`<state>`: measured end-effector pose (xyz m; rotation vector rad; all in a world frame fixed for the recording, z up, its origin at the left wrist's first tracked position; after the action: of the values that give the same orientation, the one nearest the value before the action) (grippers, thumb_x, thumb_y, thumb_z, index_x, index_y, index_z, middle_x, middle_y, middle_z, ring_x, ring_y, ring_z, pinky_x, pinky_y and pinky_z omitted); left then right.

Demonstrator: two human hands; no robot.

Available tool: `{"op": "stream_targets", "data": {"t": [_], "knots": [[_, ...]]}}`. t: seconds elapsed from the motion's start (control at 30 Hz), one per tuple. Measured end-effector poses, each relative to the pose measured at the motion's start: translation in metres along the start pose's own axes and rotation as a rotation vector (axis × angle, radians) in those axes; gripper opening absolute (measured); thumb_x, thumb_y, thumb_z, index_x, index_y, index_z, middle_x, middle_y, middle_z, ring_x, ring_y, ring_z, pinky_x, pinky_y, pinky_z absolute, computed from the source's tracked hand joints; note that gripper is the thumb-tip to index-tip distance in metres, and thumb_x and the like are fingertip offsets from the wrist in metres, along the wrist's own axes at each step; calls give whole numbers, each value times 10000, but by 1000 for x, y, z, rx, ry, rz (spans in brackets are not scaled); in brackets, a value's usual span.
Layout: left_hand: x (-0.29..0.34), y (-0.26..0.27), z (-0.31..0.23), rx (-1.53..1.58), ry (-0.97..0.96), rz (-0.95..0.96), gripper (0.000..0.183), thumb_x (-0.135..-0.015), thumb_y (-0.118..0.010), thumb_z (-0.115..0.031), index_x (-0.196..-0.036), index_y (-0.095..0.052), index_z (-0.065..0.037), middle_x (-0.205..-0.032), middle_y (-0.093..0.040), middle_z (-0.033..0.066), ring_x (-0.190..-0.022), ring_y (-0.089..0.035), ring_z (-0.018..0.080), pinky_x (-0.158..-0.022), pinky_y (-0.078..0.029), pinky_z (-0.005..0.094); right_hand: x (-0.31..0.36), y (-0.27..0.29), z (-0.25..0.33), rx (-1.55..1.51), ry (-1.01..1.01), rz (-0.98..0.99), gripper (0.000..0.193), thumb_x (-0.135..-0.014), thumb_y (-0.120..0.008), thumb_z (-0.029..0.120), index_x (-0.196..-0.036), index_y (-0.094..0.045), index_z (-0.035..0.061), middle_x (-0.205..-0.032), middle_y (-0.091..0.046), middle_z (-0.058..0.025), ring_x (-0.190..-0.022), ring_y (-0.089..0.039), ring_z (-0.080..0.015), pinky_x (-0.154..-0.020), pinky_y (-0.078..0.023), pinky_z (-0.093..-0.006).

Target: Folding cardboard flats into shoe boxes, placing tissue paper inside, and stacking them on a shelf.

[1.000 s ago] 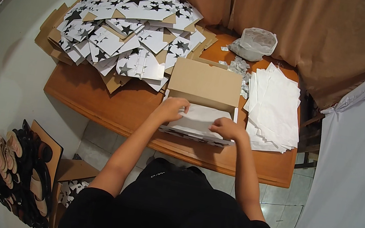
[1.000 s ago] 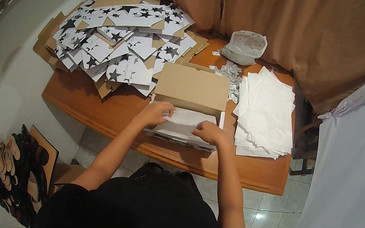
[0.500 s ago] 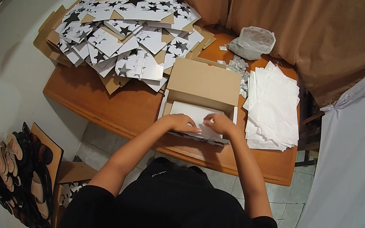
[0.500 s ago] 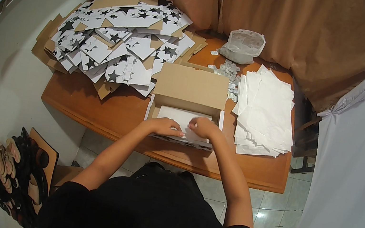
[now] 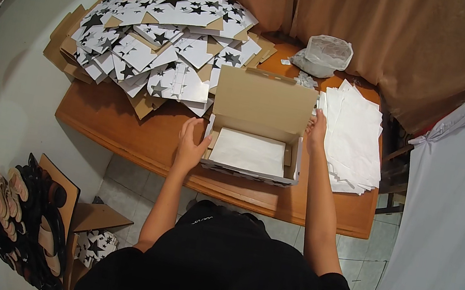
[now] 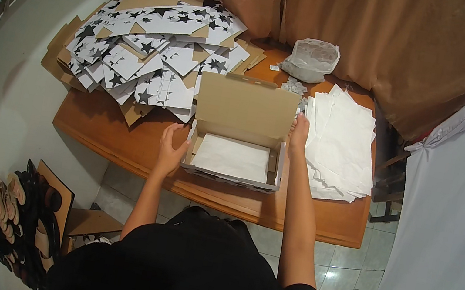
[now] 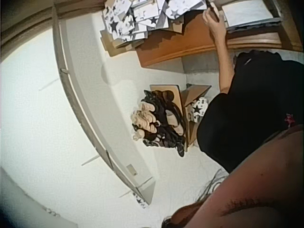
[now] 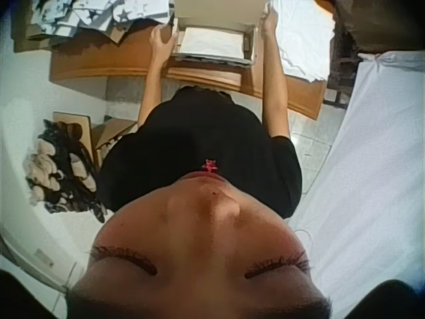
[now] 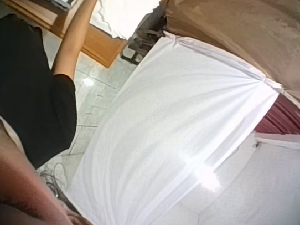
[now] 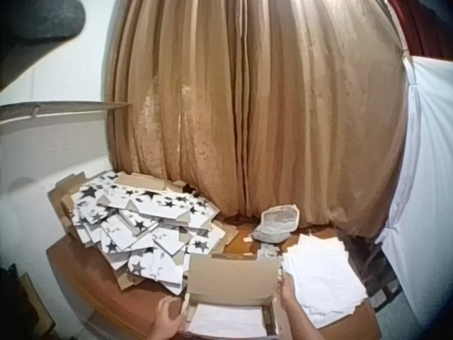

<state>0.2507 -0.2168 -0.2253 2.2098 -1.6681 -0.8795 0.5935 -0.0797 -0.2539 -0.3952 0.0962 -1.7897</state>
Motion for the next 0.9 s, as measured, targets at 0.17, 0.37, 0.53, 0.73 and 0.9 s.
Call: {"op": "stream_targets", "data": {"t": [0.17,0.37,0.53,0.73,0.9], "knots": [[6,-12,-10,135,-14,-79,671,-822,-612,-270,-1361,-262,-80,-1379,-296,177,-1270,-303,306,-1047,-233,399,65,2,29,-49,503,139,419,-878,-557,394,-1086,-491,36,-1017,-535,-67,-944,-525,-148,-851,-407,-292],[26,-19,-17,450,-106,10,834,-798,-615,-428,-1372,-173,-15,-1362,-279,220,-1268,-294,340,-1048,-221,407,132,21,3,318,642,184,247,-701,-714,123,-857,-542,38,-1009,-583,-105,-1021,-529,-226,-914,-386,-340],[50,-21,-2,223,-143,-64,683,-668,-756,-224,-1216,-396,-34,-1364,-330,173,-1239,-354,337,-1007,-312,411,168,21,-7,728,759,109,273,-668,-721,121,-872,-566,28,-1063,-582,-150,-1042,-529,-314,-914,-392,-373],[56,-28,-7,98,-103,-47,570,-647,-777,-166,-1125,-490,-50,-1355,-357,148,-1221,-390,330,-972,-358,401,199,-13,-1,1093,903,19,343,-641,-765,260,-913,-653,83,-1089,-553,-139,-1136,-400,-398,-938,-358,-483],[47,-30,-18,-127,-167,-230,460,-658,-776,-206,-1021,-539,-55,-1328,-392,160,-1265,-307,363,-1023,-264,448,186,-19,-17,1157,874,-57,326,-676,-748,257,-966,-672,131,-1092,-559,-101,-1115,-407,-410,-948,-352,-490]]}}
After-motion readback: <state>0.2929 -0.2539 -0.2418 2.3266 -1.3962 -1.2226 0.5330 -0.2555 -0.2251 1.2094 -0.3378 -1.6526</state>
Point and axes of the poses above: each hand's wrist, its own x-axis away from the middle knuckle, its own y-axis out of the back of the hand, z = x × y, the point moved 2 cm from there along -x, towards the middle knuckle
